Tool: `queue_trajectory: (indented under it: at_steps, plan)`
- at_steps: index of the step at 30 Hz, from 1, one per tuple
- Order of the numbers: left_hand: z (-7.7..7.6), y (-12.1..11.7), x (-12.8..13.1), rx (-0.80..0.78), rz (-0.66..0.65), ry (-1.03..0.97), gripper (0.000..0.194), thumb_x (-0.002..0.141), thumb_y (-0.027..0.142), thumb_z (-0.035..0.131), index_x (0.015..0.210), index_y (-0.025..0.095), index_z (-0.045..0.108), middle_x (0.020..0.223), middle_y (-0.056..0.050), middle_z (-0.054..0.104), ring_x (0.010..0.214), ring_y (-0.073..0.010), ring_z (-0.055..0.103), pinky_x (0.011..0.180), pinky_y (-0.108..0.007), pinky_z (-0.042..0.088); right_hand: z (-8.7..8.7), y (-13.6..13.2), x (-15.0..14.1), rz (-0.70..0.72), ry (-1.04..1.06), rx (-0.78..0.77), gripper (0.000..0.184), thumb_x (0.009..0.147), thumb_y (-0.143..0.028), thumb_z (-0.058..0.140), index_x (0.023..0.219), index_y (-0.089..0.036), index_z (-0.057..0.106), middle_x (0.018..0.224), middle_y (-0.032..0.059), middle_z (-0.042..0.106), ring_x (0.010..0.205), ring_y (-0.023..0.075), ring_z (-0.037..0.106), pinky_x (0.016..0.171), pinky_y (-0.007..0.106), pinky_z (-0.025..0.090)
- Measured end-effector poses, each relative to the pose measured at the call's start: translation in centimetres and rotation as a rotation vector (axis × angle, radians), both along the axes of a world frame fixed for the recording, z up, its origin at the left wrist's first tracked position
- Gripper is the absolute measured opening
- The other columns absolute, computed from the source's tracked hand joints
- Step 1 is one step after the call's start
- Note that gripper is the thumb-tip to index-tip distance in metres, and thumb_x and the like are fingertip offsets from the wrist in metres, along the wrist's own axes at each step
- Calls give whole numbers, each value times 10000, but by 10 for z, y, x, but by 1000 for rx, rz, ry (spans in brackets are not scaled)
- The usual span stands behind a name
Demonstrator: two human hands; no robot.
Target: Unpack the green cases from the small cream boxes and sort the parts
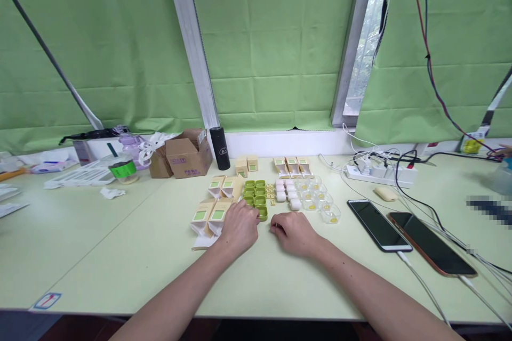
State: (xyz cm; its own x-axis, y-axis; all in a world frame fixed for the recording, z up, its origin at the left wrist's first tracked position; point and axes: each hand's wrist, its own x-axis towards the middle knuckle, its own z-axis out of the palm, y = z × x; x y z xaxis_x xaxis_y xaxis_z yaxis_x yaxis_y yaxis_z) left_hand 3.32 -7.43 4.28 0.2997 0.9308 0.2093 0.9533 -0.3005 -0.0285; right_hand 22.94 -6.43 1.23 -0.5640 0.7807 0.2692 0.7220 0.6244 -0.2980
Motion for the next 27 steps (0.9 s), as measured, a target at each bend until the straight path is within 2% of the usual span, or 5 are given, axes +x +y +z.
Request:
queue_trajectory:
  at_steps: [9,15,22,27]
  plan:
    - [0,0,0,-7,7,-7,193,913,205,561,799,206,717,879,-112,754,1031,-314,638,833,-444,452,1,-1,0,2,0,-7,196,935,-190,547,778,-196,663,801,21,753,673,138,620,594,292,228]
    - [4,-5,1,19,34,-56,113,867,193,616,940,221,698,892,-99,738,1018,-312,642,835,-429,447,3,-2,1,3,9,-26,195,939,-178,543,799,-194,678,811,29,755,674,136,617,601,284,233]
    - [24,-4,-5,180,42,-114,168,919,224,552,1022,220,684,906,-101,711,998,-306,634,837,-418,450,5,-3,1,-3,-7,-38,184,941,-173,544,824,-190,685,832,33,756,697,138,628,605,283,239]
    - [47,23,-18,254,69,-153,269,947,281,505,1142,218,680,985,-97,746,1029,-309,613,902,-438,431,3,-2,1,1,-17,-24,182,945,-172,544,808,-187,663,840,35,754,695,142,630,607,288,233]
